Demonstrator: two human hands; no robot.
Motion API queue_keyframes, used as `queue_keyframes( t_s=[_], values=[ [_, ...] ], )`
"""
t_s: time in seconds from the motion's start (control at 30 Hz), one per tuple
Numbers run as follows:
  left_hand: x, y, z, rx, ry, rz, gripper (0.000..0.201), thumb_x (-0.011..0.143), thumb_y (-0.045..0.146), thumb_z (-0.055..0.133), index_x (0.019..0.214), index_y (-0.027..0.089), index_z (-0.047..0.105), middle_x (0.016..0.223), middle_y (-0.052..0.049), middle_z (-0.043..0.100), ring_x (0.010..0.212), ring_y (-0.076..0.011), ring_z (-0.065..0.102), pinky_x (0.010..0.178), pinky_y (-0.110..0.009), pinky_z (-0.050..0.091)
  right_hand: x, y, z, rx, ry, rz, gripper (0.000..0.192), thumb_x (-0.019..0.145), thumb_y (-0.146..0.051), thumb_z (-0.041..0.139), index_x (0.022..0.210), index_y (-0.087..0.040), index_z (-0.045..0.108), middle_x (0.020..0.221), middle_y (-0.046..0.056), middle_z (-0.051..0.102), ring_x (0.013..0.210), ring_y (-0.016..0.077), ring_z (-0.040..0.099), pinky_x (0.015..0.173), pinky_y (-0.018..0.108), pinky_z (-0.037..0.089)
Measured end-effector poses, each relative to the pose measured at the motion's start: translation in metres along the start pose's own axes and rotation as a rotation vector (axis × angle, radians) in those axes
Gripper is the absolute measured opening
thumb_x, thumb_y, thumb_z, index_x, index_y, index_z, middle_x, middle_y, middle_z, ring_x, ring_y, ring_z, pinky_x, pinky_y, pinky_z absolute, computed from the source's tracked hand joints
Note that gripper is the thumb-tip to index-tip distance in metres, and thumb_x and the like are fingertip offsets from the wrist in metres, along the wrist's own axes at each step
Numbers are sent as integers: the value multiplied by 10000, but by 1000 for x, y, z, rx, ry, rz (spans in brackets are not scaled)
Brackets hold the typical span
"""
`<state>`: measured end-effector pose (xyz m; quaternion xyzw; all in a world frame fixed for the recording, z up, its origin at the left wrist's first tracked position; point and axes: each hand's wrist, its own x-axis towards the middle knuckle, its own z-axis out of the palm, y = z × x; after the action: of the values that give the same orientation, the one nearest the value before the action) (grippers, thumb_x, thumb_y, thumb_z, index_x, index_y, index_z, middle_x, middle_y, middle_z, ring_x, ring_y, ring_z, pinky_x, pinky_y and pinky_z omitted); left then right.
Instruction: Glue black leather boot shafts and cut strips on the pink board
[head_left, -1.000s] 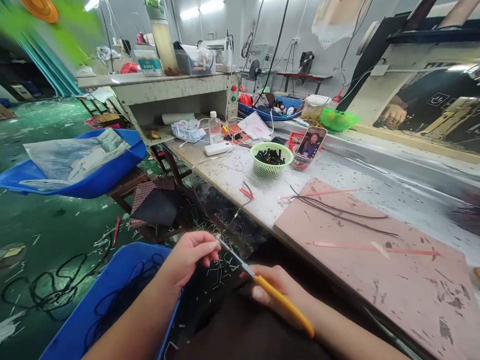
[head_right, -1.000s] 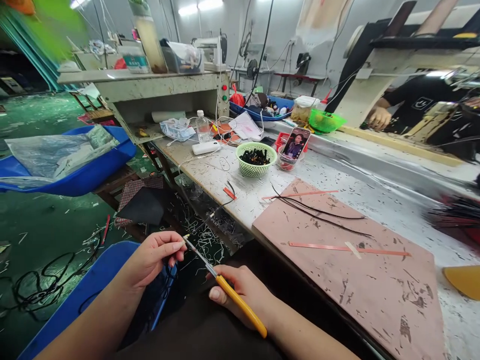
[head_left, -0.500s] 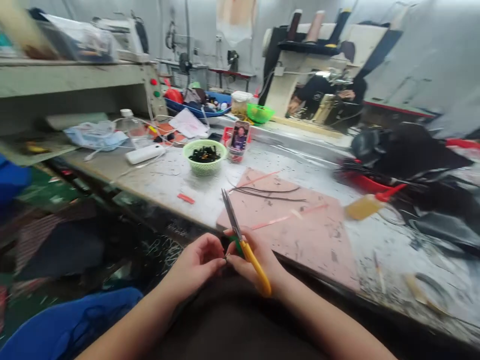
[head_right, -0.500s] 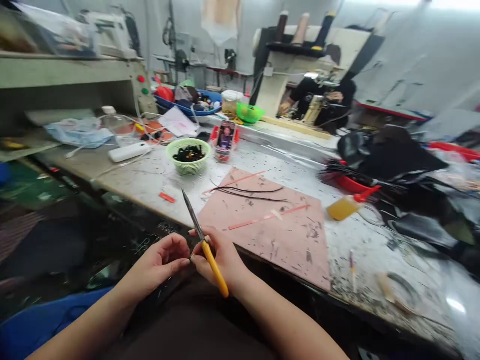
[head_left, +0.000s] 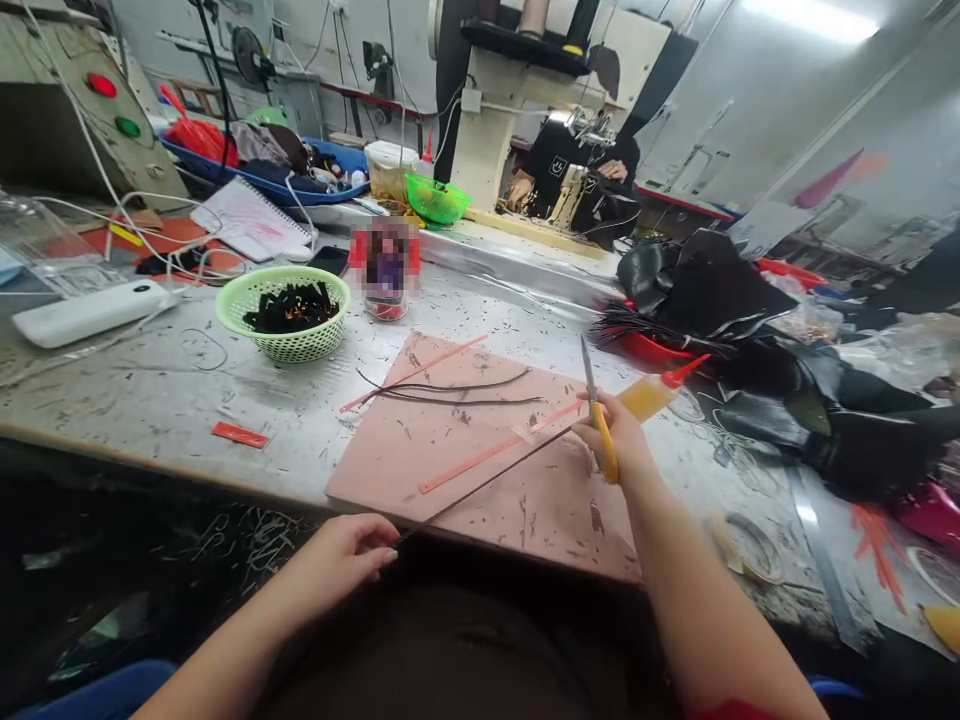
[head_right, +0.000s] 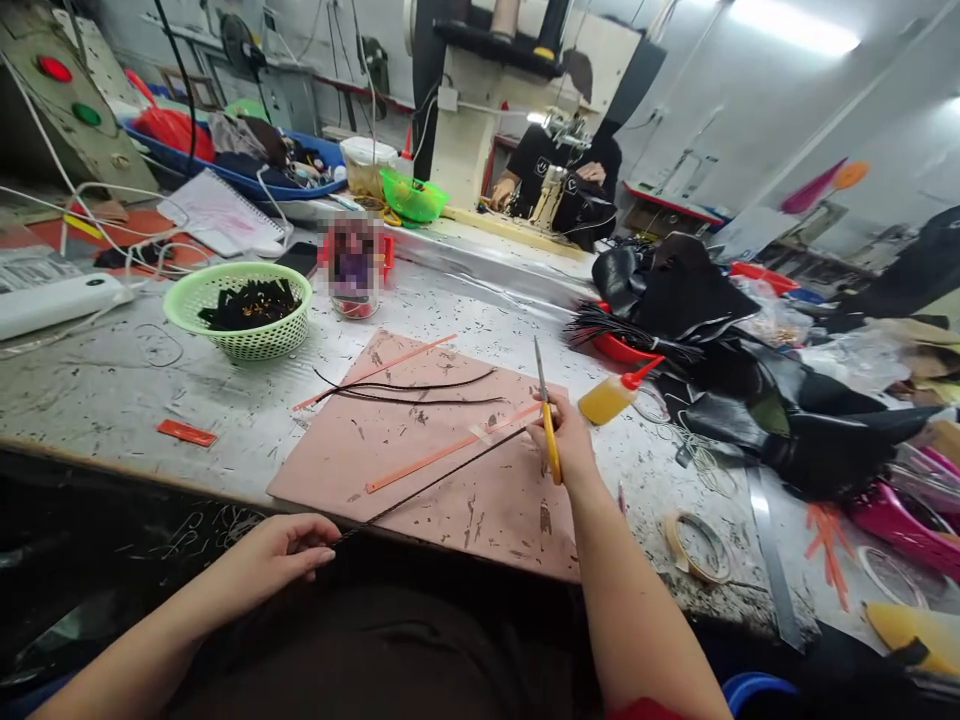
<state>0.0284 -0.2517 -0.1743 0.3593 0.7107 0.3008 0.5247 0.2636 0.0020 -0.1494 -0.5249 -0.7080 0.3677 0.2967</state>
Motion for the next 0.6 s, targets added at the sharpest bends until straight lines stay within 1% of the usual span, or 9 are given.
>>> queue_keyframes(
  t_s=[0.1, 0.2, 0.27, 0.33, 0.43, 0.5, 0.57, 0.6],
  values=[
    [6, -2, 3, 26, -36, -25, 209, 641, 365, 547, 688, 165, 586, 597, 13, 577, 575, -177, 581, 575, -274, 443, 9, 7, 1, -66, 56, 5, 501, 520, -261, 545, 1011, -173, 585, 572, -24, 553, 525, 158, 494, 561, 300, 407],
    [5, -5, 0, 51, -85, -63, 211, 675, 379, 529, 649, 172, 556, 597, 16, 558, 572, -168, 572, 562, -263, 433, 17, 14, -3, -115, 116, -1, 493, 553, -268, 542, 1037, -186, 585, 625, -7, 589, 575, 173, 531, 612, 312, 421],
    [1, -6, -3, 30, -122, -85, 206, 680, 375, 525, 669, 173, 556, 601, 23, 544, 573, -157, 562, 565, -255, 432, 22, 19, -7, -157, 164, -26, 486, 573, -274, 541, 1050, -192, 587, 639, -2, 604, 603, 182, 555, 635, 314, 428],
    [-3, -5, -5, -2, -153, -101, 198, 673, 363, 528, 702, 170, 565, 601, 30, 532, 572, -148, 552, 570, -249, 430, 26, 24, -10, -204, 189, -48, 482, 581, -279, 536, 1052, -195, 593, 627, -3, 603, 595, 184, 561, 619, 308, 429],
    [-7, -2, -7, -35, -175, -104, 213, 658, 333, 544, 781, 166, 592, 633, 32, 528, 569, -136, 536, 565, -244, 429, 28, 27, -11, -275, 162, -54, 480, 588, -292, 528, 1052, -199, 605, 604, -4, 589, 566, 181, 546, 579, 297, 421],
    [-6, -1, -6, -51, -181, -93, 258, 650, 322, 557, 850, 168, 608, 672, 30, 529, 572, -129, 528, 563, -241, 431, 28, 27, -9, -321, 142, -56, 478, 589, -296, 526, 1049, -202, 613, 599, -3, 591, 556, 178, 537, 573, 295, 417],
    [-4, 1, -3, -60, -180, -91, 310, 656, 348, 555, 903, 171, 612, 682, 26, 538, 556, -125, 513, 541, -239, 421, 28, 25, -8, -345, 127, -54, 483, 586, -296, 527, 1051, -201, 616, 605, 0, 603, 559, 177, 534, 578, 296, 417],
    [-3, 2, -2, -56, -166, -94, 314, 661, 371, 547, 890, 167, 615, 655, 26, 537, 538, -124, 499, 523, -238, 408, 27, 24, -8, -349, 114, -51, 485, 585, -298, 527, 1051, -201, 616, 604, -1, 606, 563, 177, 535, 582, 298, 417]
  ],
)
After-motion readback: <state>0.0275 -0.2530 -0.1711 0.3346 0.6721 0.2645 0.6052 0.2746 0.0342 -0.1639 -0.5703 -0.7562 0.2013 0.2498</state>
